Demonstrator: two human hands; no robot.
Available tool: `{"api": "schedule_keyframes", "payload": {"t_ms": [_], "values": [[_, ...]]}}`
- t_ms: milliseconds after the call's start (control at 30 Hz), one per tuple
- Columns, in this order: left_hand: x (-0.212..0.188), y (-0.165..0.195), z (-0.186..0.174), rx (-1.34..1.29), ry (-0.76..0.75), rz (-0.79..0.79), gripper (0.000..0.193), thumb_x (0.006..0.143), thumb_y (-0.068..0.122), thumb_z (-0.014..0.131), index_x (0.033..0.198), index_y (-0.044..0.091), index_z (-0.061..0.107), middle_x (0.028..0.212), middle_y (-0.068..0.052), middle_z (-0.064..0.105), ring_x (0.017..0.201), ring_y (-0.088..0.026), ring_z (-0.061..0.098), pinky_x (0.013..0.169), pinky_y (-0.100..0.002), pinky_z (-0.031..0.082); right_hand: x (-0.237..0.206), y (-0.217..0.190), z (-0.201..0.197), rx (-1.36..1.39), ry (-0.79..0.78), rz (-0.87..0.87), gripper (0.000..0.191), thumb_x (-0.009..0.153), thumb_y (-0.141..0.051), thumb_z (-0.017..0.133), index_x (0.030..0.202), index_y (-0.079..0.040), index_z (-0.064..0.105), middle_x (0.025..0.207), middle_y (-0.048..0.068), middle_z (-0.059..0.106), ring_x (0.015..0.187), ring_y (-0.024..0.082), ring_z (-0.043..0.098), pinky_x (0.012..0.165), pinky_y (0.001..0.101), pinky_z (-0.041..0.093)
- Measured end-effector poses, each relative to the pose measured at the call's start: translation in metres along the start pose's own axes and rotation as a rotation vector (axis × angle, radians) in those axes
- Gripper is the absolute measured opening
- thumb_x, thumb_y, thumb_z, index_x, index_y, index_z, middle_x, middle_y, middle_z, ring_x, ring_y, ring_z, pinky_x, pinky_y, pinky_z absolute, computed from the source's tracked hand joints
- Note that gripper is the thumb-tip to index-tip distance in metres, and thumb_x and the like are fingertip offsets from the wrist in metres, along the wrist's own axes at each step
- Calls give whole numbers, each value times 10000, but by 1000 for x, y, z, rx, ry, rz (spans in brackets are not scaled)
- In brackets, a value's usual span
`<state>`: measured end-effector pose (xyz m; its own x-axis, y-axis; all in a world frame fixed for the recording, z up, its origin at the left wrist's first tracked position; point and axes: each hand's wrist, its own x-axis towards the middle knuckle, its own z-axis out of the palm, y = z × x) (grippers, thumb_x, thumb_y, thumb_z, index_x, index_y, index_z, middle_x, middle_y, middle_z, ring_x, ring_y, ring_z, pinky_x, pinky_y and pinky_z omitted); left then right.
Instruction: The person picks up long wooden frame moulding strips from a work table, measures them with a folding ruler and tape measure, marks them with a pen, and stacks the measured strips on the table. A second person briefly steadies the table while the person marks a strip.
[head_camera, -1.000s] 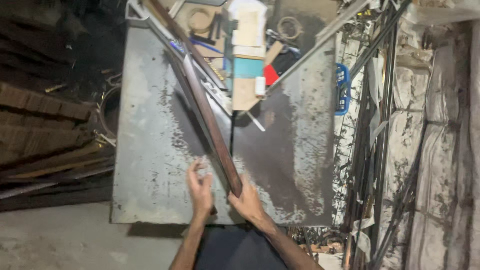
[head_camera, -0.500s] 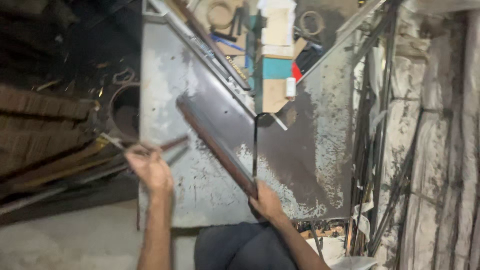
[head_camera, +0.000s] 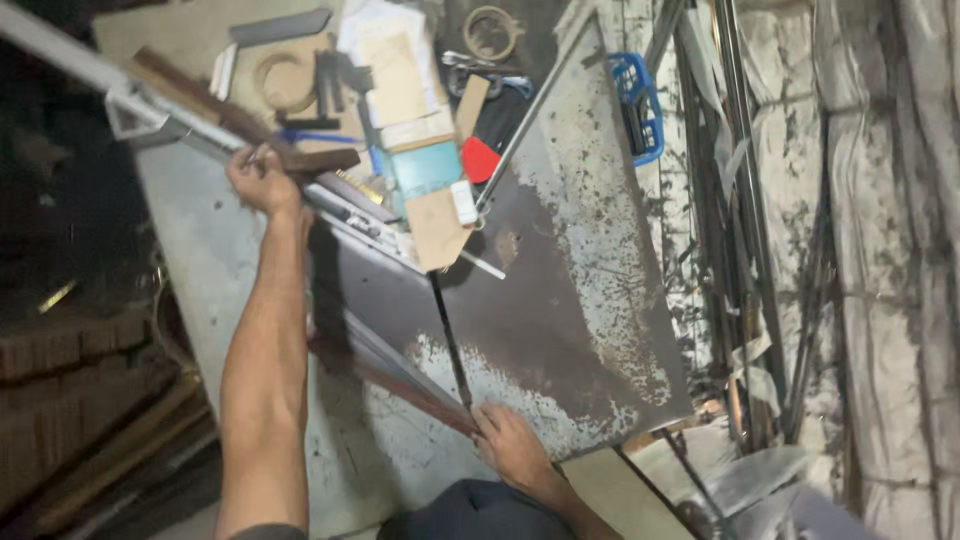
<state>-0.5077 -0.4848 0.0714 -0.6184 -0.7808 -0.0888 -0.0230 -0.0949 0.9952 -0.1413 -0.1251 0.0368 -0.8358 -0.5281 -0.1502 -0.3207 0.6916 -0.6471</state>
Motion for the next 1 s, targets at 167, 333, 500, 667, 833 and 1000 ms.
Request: {"api": "schedule_keyframes", "payload": {"t_ms": [167, 333, 500, 667, 833, 1000], "values": [[-8, -9, -27, 440, -85, 459, 586, 1014, -13, 744, 1494, 5, 408, 1509, -215, 494, 1404, -374, 474, 1164, -471, 360, -10, 16, -10, -8, -91, 188, 373, 960, -312, 677, 1256, -87, 657, 1066, 153, 712, 964, 349, 684, 819, 474, 533], [-119, -2, -132, 599, -204, 493, 387, 1105, 81, 642, 1476, 49, 535, 1464, -142, 600, 1380, -300, 541, 1173, -420, 420, -36, 37, -29, 206, 235, 269, 366, 1018, -285, 590, 1272, -33, 667, 1024, 238, 727, 925, 405, 713, 798, 471, 558], [-243, -53, -208, 1051, -1045, 680, 590, 937, 457, 606, 1448, 166, 567, 1534, -144, 472, 1432, -412, 310, 1085, -555, 255, -48, 38, -59, 150, 443, 262, 362, 1036, -194, 553, 1329, 15, 590, 1161, 240, 672, 1038, 384, 682, 872, 420, 537], [-285, -87, -258, 1114, -857, 743, 455, 1015, 438, 525, 1416, 228, 567, 1519, -44, 488, 1474, -351, 330, 1189, -572, 235, -44, 5, -86, 180, 501, 222, 324, 963, -120, 681, 1259, -1, 625, 1091, 183, 684, 947, 330, 701, 822, 383, 547], [-299, -66, -282, 1001, -761, 804, 469, 1014, 413, 536, 1440, 217, 548, 1503, -84, 480, 1449, -373, 357, 1145, -560, 258, -44, -34, -107, -22, 607, 141, 322, 893, -76, 723, 1214, -45, 720, 1098, 132, 709, 933, 316, 704, 761, 397, 555], [-314, 7, -254, 797, -558, 1195, 448, 1081, 463, 583, 1449, 208, 561, 1476, -113, 500, 1427, -328, 401, 1079, -450, 303, -62, -66, -151, -479, 521, -186, 471, 681, -93, 672, 1141, -113, 773, 1062, 67, 723, 909, 259, 714, 748, 407, 538]]}}
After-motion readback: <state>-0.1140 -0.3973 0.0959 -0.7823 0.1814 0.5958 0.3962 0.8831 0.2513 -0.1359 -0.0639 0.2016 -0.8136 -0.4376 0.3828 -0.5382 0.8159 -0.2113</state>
